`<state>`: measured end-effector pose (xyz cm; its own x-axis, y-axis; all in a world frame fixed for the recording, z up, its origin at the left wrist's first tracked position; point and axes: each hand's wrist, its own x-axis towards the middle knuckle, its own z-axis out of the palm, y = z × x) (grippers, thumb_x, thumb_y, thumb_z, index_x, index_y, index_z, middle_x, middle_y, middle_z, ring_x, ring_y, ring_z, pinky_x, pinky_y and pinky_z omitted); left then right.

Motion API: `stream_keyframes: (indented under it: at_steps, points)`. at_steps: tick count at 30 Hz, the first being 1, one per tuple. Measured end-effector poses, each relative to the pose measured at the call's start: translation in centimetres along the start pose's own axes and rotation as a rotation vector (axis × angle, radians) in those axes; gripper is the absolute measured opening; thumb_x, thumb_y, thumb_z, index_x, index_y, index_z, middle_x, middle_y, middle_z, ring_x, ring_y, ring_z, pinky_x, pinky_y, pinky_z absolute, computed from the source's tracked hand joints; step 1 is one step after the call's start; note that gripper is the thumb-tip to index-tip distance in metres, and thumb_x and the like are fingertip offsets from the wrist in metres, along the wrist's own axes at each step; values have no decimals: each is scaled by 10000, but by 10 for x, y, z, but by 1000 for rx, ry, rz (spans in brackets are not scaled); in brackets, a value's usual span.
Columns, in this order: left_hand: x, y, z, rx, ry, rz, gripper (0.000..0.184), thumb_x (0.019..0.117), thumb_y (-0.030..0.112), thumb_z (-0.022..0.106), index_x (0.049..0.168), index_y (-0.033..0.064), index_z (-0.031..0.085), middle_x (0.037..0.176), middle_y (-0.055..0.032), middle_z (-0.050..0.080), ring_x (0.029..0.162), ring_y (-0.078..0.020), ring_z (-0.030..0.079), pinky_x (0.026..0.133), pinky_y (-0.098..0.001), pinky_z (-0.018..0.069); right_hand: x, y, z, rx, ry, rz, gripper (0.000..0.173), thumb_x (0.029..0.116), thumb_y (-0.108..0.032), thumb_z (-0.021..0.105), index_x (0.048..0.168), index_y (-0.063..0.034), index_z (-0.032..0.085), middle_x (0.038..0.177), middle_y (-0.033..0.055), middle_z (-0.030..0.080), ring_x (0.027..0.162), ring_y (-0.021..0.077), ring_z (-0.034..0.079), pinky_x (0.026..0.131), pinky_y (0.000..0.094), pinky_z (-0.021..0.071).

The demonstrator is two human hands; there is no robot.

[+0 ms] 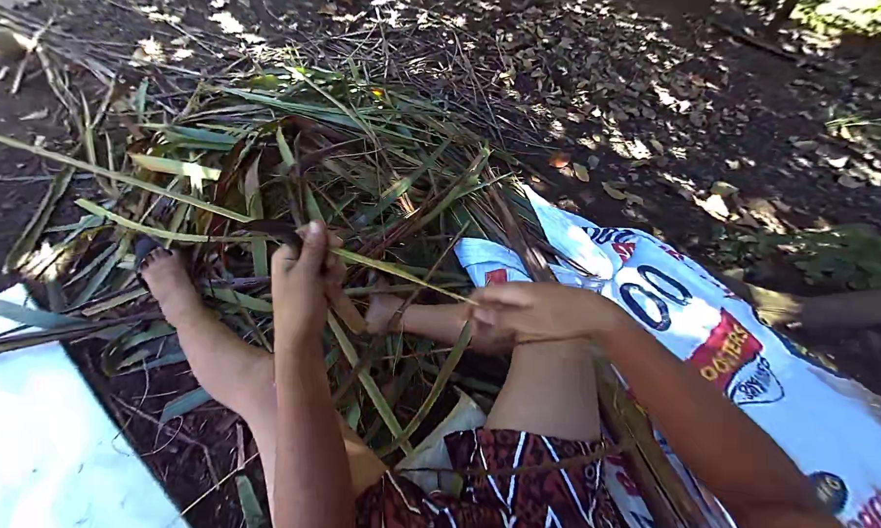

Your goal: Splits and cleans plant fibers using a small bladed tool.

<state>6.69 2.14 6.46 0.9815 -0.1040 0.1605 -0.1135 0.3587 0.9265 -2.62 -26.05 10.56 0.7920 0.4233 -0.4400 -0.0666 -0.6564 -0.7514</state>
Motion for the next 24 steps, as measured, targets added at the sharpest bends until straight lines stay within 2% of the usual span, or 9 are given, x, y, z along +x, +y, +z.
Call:
stream_keyframes:
  at_steps: [2,4,7,8,11,15,18,21,24]
  points:
    - [0,12,-8,-9,80,64,325,1111,357,375,915,221,596,555,147,427,409,45,353,411,-112,346,-10,11,18,115,19,-142,311,1094,-226,383,1089,-28,623,744,-53,554,612,-26,525,584,159,471]
    - [-3,15,-7,64,76,96,364,1093,492,330,1039,246,593,607,154,430,437,49,362,425,-108,342,-12,13,35,299,89,-255,268,1080,-196,400,1003,-70,624,661,-146,411,534,-95,354,498,90,301]
    - [-12,12,12,59,-169,52,611,980,752,311,1291,299,577,699,180,526,541,51,492,505,-125,443,-6,6,49,531,101,-298,276,1085,-193,354,1016,-129,614,632,-188,385,516,-106,326,483,87,269]
    - [-14,9,20,-1,-259,30,558,981,719,391,1278,294,597,703,172,543,568,44,517,540,-133,469,-3,4,51,590,98,-309,277,1082,-193,341,1012,-144,604,624,-189,378,506,-101,323,474,91,268]
    - [-18,8,31,-93,-340,1,228,1027,217,448,1096,229,664,704,117,573,610,16,541,610,-155,491,1,2,59,717,90,-371,277,1084,-188,339,1011,-169,605,613,-195,370,502,-104,320,470,89,262]
    - [-26,14,27,29,-392,80,242,1046,202,558,1283,176,599,801,66,720,629,-36,683,598,-194,601,0,2,70,801,86,-437,269,1088,-210,372,1020,-181,630,611,-198,367,508,-109,323,474,85,263]
    - [-33,9,28,390,-289,202,325,999,295,644,1268,112,625,634,133,563,484,58,522,461,-112,466,1,3,75,818,102,-451,267,1089,-213,377,1019,-185,632,615,-200,370,511,-107,332,479,86,271]
    - [-39,5,26,672,-345,328,644,1059,568,368,1365,48,592,779,72,561,646,59,479,625,-126,435,1,3,78,814,184,-428,261,1075,-194,389,1040,-180,647,627,-211,398,515,-114,339,484,83,281]
    - [-52,9,31,822,-464,331,649,1095,517,248,1409,81,612,1037,-57,693,954,-136,634,899,-352,507,0,-1,83,742,365,-394,234,1053,-139,410,1045,-153,643,646,-206,409,536,-113,355,506,84,299]
